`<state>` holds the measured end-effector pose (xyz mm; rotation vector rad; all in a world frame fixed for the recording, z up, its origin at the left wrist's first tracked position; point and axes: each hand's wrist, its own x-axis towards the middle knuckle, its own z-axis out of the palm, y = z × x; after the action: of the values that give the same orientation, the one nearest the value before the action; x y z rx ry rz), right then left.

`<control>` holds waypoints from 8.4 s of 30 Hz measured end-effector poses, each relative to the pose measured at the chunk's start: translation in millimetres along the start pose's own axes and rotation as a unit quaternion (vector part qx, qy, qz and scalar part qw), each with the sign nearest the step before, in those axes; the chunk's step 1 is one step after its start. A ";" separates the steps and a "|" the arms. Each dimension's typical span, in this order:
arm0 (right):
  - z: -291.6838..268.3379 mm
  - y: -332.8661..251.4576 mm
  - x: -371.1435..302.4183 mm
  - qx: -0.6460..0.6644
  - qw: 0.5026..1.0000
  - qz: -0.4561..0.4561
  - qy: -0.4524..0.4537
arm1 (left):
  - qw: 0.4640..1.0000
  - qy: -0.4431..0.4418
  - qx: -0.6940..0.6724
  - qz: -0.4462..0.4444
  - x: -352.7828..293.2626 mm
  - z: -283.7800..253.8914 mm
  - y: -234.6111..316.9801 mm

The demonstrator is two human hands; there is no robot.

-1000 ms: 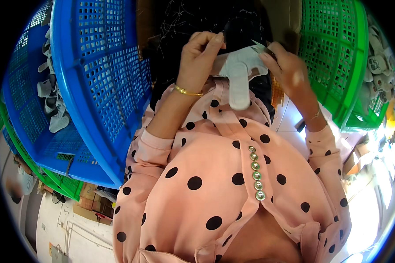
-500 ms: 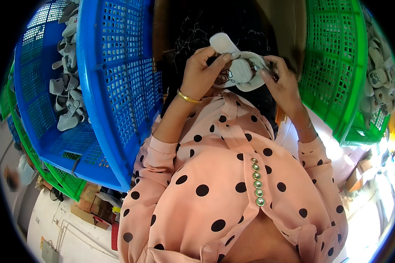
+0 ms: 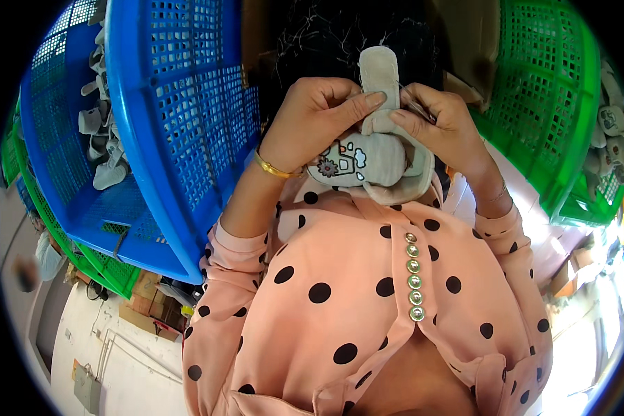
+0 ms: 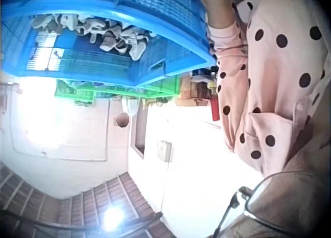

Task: The person sits on the floor and uses scissors to trim loose threads and excess fabric from the edges and straps of small children's shoes. They handle the shoes one at a time, picking them from a blue basket, trimming them, and placing them into a cardboard box.

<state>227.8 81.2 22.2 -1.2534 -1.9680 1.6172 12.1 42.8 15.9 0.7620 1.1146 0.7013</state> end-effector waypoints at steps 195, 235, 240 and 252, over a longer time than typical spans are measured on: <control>12.6 -23.4 1.7 0.268 0.947 0.160 -0.073 | 0.850 0.162 0.320 0.385 -20.0 21.7 -9.8; 4.9 -22.4 -15.3 0.050 0.999 0.016 0.010 | 0.994 0.083 -0.048 0.044 -20.5 21.4 14.9; -14.8 -31.7 -15.1 -0.227 0.958 -0.128 0.118 | 0.990 0.099 -0.104 -0.006 -15.7 26.0 16.8; -29.0 -45.8 -9.2 -0.481 0.857 -0.167 0.083 | 0.979 0.088 -0.172 -0.068 -19.2 20.8 20.7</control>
<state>233.7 93.4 75.5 -1.1408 -2.7629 0.2742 24.1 35.0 48.0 0.3295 1.1531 0.8294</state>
